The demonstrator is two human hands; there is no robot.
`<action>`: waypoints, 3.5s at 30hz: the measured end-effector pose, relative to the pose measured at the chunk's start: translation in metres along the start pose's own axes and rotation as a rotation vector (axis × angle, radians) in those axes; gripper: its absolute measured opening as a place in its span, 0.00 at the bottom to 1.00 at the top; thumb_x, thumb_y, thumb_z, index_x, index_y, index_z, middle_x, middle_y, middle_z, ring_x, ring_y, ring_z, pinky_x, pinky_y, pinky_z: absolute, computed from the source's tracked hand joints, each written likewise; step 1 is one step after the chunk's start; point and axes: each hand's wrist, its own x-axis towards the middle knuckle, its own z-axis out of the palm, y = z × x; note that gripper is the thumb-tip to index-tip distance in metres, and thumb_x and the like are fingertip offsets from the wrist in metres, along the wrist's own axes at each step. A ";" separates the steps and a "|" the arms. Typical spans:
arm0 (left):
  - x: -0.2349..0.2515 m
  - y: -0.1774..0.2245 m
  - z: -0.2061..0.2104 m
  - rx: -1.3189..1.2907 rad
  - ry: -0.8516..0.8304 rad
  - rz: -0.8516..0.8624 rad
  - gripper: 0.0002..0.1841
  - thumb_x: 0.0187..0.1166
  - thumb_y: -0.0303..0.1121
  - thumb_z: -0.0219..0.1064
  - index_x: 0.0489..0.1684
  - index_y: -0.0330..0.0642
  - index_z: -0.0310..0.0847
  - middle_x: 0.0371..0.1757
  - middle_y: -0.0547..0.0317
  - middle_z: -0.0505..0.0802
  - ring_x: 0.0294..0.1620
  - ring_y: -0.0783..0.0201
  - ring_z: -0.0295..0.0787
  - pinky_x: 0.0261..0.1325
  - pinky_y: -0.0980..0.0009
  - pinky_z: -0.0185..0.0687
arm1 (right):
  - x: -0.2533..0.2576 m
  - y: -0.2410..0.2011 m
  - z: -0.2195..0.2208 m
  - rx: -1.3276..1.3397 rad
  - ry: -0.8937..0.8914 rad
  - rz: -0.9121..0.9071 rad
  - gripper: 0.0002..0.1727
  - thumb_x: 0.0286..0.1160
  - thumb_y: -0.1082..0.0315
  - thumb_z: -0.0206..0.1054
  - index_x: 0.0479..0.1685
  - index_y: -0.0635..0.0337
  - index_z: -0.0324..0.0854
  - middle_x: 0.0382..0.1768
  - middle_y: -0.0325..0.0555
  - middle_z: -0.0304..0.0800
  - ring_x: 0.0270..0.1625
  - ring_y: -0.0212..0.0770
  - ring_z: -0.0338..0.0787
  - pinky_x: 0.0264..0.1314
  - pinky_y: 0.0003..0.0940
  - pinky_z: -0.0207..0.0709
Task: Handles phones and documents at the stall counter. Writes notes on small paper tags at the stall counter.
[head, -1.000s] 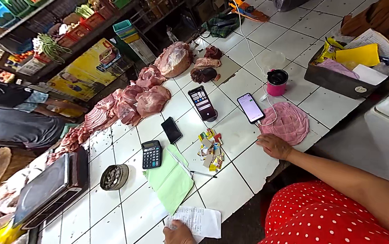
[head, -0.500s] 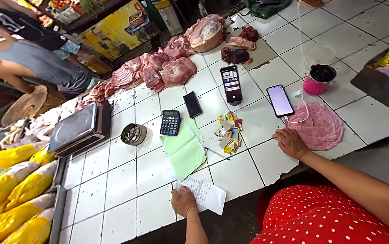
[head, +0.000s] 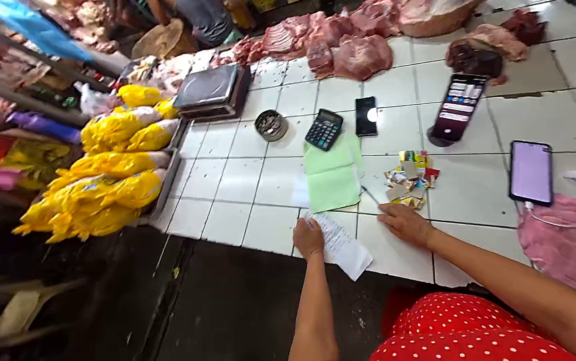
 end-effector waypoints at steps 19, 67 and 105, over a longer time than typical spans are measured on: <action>0.007 -0.002 0.003 -0.032 0.013 0.041 0.25 0.93 0.41 0.47 0.68 0.28 0.81 0.58 0.31 0.92 0.65 0.35 0.89 0.68 0.39 0.78 | -0.043 0.016 -0.001 -0.165 0.404 0.275 0.19 0.71 0.74 0.54 0.55 0.68 0.88 0.50 0.66 0.92 0.54 0.69 0.91 0.55 0.64 0.80; 0.072 0.167 0.074 -0.838 -0.239 1.035 0.07 0.71 0.33 0.76 0.38 0.40 0.91 0.39 0.54 0.94 0.44 0.57 0.89 0.51 0.62 0.82 | 0.112 0.083 -0.028 0.381 0.994 0.661 0.15 0.85 0.63 0.63 0.60 0.61 0.85 0.49 0.42 0.93 0.48 0.28 0.91 0.55 0.29 0.85; 0.051 0.163 0.082 -0.362 -0.253 1.352 0.32 0.84 0.56 0.57 0.73 0.40 0.84 0.78 0.48 0.85 0.82 0.42 0.76 0.84 0.39 0.63 | 0.107 0.061 -0.039 0.048 0.636 0.787 0.21 0.84 0.52 0.65 0.44 0.65 0.89 0.33 0.51 0.90 0.36 0.47 0.88 0.43 0.50 0.82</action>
